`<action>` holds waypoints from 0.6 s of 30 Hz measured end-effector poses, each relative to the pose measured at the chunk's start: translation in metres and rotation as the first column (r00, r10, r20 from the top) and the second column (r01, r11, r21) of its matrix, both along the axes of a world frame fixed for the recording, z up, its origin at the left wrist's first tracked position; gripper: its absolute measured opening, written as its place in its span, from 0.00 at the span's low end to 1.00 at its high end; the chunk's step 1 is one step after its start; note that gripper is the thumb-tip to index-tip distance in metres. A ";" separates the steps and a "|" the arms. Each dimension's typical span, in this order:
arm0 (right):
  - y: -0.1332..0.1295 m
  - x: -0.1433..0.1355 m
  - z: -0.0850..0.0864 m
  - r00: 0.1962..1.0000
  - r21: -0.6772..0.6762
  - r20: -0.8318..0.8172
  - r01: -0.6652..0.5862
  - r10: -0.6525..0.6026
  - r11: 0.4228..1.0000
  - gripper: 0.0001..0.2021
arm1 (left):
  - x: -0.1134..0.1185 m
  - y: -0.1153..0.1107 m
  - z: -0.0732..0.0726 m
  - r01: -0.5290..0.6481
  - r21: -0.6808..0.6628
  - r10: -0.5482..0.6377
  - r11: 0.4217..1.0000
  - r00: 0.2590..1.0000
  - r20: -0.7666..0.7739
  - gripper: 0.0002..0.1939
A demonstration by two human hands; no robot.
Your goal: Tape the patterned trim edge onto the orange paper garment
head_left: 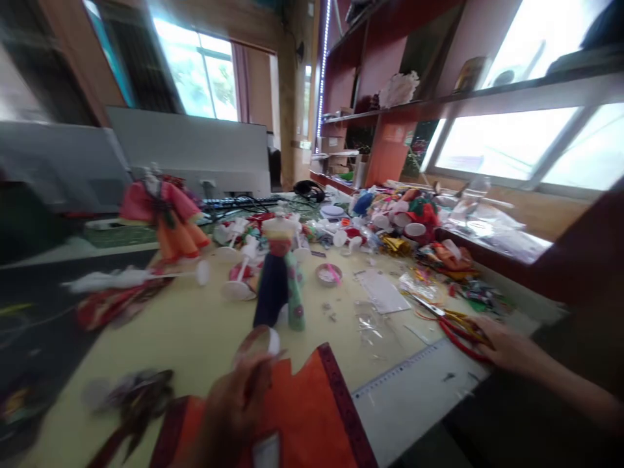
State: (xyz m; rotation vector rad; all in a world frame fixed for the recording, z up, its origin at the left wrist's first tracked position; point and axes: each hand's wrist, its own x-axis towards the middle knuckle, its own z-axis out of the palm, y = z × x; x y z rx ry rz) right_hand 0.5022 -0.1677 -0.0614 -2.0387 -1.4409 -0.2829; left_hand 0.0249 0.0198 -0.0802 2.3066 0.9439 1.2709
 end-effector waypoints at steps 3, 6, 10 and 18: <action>0.008 0.020 -0.016 0.996 -0.054 -0.002 -0.084 0.084 0.995 0.14 | 0.002 -0.003 0.006 0.046 0.009 -0.046 0.999 0.999 0.024 0.07; 0.011 0.036 -0.028 0.996 -0.097 -0.037 -0.086 0.083 0.992 0.20 | 0.003 -0.004 0.010 0.072 0.021 -0.072 0.997 0.997 0.029 0.07; 0.009 0.031 -0.023 0.997 -0.087 -0.019 0.068 -0.070 0.994 0.18 | 0.002 -0.005 0.012 0.098 0.037 -0.100 0.994 0.994 0.050 0.07; 0.010 -0.022 0.017 0.970 -0.008 -0.159 0.182 -0.181 0.983 0.23 | -0.006 0.002 -0.001 0.031 0.003 -0.031 1.000 0.999 0.019 0.08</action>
